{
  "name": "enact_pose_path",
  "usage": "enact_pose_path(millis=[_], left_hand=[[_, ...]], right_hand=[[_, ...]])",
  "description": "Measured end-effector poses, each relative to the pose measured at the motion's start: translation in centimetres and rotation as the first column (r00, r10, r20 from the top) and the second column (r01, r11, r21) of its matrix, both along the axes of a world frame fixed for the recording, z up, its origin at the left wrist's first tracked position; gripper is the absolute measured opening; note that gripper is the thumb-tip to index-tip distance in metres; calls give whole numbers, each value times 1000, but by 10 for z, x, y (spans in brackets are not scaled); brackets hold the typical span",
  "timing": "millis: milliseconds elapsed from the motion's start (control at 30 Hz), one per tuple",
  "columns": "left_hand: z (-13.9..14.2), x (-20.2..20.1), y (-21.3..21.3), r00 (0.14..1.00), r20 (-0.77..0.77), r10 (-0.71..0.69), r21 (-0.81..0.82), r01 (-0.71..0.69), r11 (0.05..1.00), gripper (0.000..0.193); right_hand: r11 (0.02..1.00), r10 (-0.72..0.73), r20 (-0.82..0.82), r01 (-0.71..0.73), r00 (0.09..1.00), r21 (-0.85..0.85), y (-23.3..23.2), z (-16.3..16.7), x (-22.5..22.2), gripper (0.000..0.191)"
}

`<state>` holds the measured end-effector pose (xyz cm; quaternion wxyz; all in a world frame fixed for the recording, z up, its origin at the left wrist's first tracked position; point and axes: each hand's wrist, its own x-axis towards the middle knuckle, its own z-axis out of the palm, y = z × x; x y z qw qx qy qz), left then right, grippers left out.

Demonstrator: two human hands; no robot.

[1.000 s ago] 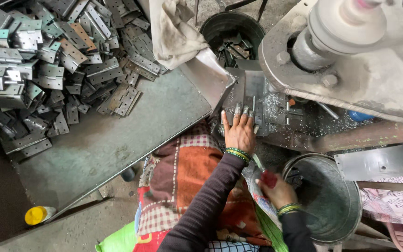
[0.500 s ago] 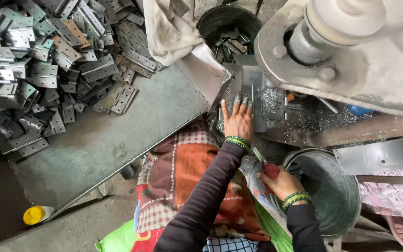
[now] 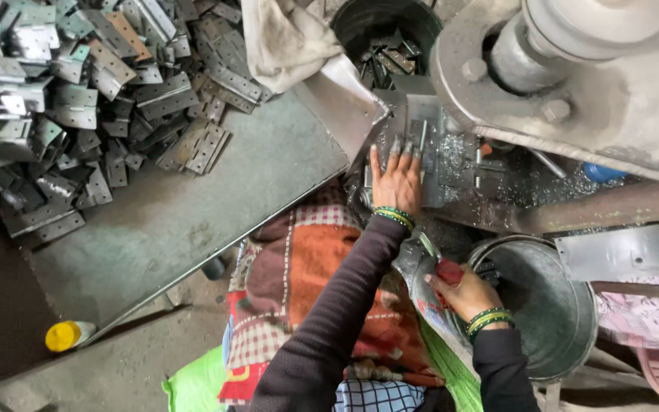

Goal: The person repeatedly picks up small metal brackets from a pile, places them into a punching machine, and operates the machine with a lever to create holes. The processed brackets are then placed into a bucket.

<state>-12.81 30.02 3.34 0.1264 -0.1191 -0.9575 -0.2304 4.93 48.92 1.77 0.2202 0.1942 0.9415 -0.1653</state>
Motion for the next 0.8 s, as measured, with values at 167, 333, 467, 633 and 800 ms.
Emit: enact_pose_path(millis=[167, 333, 467, 633, 800], left_hand=[[-2, -17, 14, 995, -80, 63, -24, -65, 998, 46], [2, -17, 5, 999, 25, 25, 44, -26, 999, 40], [1, -24, 7, 1000, 10, 21, -32, -21, 999, 50], [-6, -44, 23, 999, 23, 39, 0, -39, 999, 43], [-8, -63, 31, 996, 51, 67, -35, -65, 997, 40]], right_hand=[[985, -106, -69, 96, 992, -142, -10, -22, 13, 67], [971, -106, -226, 52, 968, -231, -18, -62, 17, 62], [971, -121, -120, 92, 985, -220, -11, -38, 1, 61], [981, -33, 58, 43, 998, -188, 1, 3, -8, 58], [985, -105, -287, 61, 952, -159, -16, -51, 6, 55]])
